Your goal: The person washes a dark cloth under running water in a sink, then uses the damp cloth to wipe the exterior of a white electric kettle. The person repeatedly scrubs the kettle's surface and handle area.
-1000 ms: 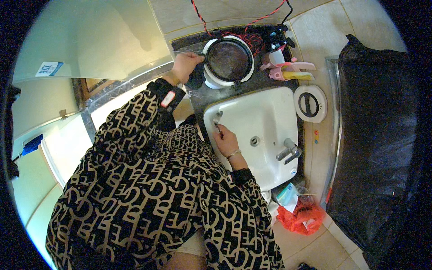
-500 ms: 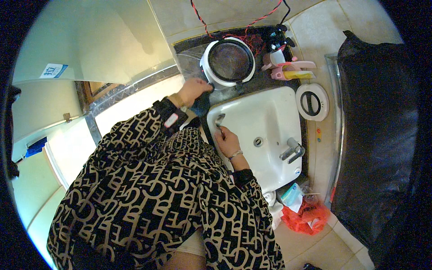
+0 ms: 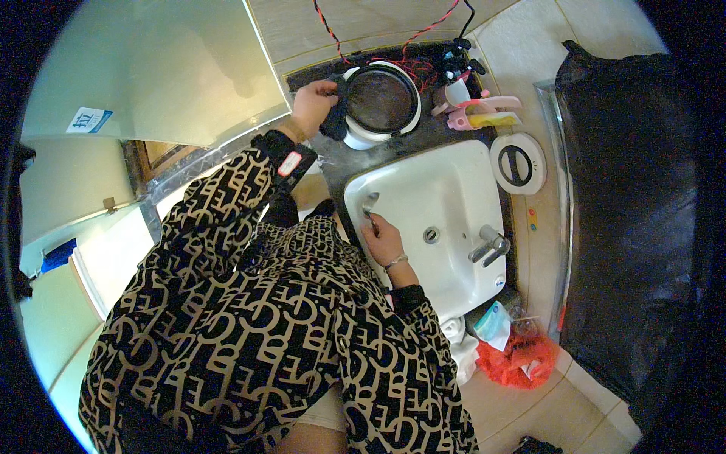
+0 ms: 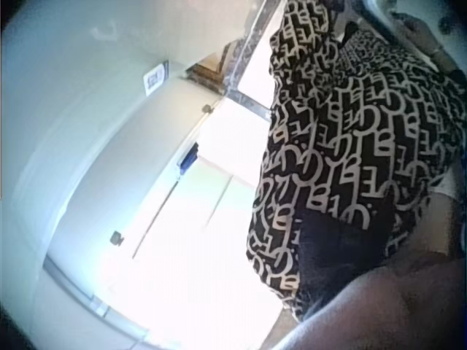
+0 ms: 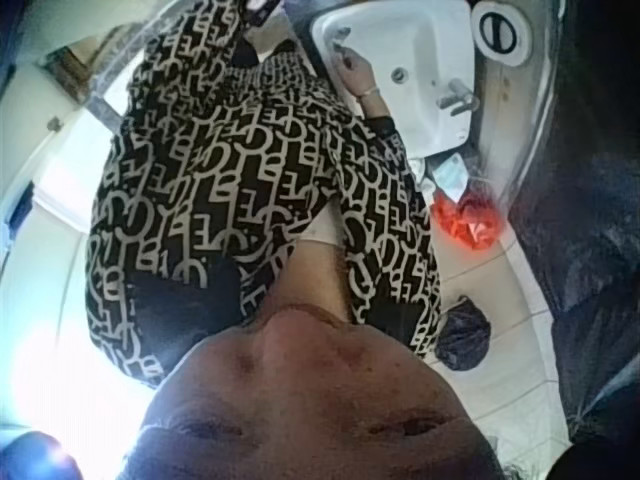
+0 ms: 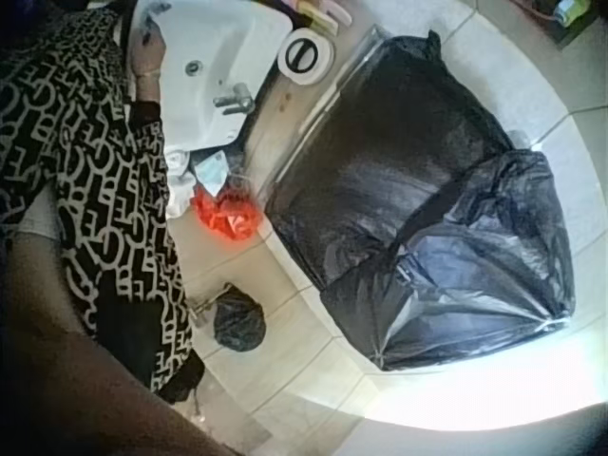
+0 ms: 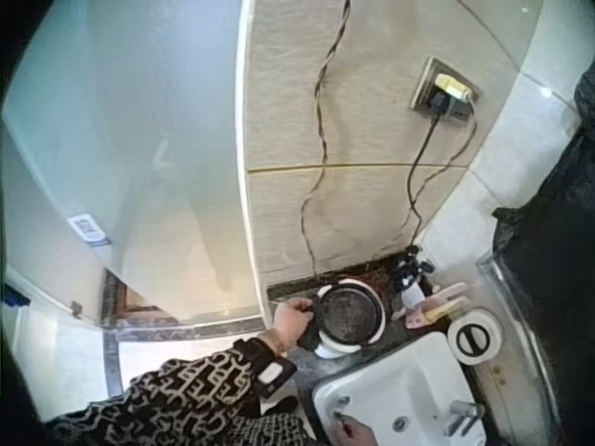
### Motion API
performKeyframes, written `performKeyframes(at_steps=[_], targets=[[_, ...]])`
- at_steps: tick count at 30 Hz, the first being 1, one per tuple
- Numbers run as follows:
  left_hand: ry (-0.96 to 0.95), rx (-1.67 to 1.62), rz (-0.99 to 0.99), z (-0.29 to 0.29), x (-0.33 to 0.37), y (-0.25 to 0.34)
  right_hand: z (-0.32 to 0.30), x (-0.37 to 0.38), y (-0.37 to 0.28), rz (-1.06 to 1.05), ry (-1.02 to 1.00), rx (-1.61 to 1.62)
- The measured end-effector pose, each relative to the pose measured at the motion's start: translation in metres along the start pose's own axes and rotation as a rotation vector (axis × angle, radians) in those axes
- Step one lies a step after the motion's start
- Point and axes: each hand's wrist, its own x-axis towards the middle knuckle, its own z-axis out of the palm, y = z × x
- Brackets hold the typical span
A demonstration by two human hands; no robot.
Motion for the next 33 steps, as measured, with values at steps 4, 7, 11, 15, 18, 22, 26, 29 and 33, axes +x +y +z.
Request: performKeyframes(at_steps=[4,7,11,15,18,22,26,29,33], targets=[[-0.028,-0.100,-0.024,0.013,-0.031,-0.011,-0.001,-0.004,0.005,0.022,0.014,-0.005],[-0.030,-0.121,-0.035,0.018,-0.033,-0.020,0.002,-0.004,0.012,0.043,0.014,0.023],[0.081,-0.017,0.036,0.004,0.011,-0.020,-0.007,-0.007,-0.014,0.018,0.026,-0.061],[-0.049,0.033,0.060,0.000,0.027,-0.011,-0.009,-0.010,-0.007,0.089,-0.007,-0.074],[-0.068,0.096,0.058,0.000,0.027,-0.021,-0.004,-0.009,0.007,0.093,-0.013,-0.047],[-0.145,0.069,0.029,0.000,0.010,-0.037,0.002,-0.003,0.007,0.056,-0.008,-0.029],[-0.355,-0.124,-0.151,-0.013,-0.032,-0.043,-0.001,0.003,-0.002,0.034,0.022,-0.041],[-0.215,0.068,-0.339,-0.036,-0.040,-0.059,-0.002,0.004,-0.011,0.008,0.028,-0.077],[-0.179,-0.151,-0.094,-0.031,-0.016,-0.055,0.001,0.003,-0.009,0.037,0.005,-0.046]])
